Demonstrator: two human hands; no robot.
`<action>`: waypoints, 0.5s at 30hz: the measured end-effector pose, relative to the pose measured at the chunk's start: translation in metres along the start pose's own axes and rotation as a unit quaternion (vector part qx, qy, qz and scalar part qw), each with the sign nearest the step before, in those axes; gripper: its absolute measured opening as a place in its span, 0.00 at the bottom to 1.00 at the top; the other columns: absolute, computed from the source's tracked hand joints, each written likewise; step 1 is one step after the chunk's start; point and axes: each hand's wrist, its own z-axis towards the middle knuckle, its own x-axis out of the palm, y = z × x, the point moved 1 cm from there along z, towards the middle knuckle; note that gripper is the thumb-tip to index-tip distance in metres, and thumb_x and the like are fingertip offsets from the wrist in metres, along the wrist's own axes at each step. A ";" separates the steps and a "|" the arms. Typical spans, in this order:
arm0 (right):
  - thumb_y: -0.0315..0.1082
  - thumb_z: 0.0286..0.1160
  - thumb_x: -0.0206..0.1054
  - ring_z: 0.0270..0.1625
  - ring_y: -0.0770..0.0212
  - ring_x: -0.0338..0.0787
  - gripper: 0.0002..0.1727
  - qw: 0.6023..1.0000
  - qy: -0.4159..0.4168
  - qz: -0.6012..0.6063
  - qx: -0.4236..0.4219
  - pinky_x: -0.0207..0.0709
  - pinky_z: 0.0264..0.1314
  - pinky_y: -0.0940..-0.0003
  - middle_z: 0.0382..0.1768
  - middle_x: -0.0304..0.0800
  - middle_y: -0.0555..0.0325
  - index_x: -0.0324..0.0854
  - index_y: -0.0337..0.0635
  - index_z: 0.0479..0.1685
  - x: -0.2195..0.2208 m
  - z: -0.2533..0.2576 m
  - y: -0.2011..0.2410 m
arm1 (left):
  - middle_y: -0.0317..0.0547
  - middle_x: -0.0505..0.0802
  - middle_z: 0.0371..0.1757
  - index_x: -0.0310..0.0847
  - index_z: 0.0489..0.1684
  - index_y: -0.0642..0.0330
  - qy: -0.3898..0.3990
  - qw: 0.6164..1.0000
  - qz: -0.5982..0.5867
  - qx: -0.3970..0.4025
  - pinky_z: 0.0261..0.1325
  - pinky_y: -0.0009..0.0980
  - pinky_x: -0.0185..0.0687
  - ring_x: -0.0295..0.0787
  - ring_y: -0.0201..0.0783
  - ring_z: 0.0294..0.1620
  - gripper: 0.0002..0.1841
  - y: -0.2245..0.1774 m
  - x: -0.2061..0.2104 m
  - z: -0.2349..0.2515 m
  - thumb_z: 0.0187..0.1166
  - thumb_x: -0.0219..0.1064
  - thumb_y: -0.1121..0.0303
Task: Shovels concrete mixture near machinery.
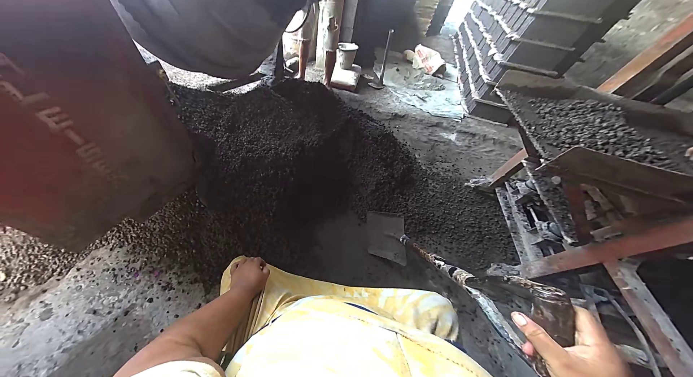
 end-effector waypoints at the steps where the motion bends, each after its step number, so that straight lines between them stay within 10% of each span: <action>1: 0.31 0.71 0.72 0.24 0.75 0.84 0.34 1.000 0.003 0.002 0.000 0.85 0.27 0.76 0.46 0.80 0.51 0.61 0.25 0.74 0.000 0.000 0.000 | 0.41 0.86 0.77 0.84 0.71 0.46 0.001 1.000 0.000 0.000 0.90 0.55 0.50 0.68 0.45 0.88 0.23 0.000 0.001 0.000 0.88 0.50 0.51; 15: 0.32 0.69 0.73 0.26 0.75 0.84 0.36 1.000 0.022 -0.012 -0.011 0.84 0.28 0.76 0.51 0.81 0.48 0.62 0.25 0.76 0.001 -0.004 0.003 | 0.43 0.86 0.77 0.85 0.70 0.46 0.001 1.000 -0.004 0.002 0.91 0.55 0.50 0.68 0.44 0.87 0.22 0.001 0.001 -0.003 0.88 0.50 0.51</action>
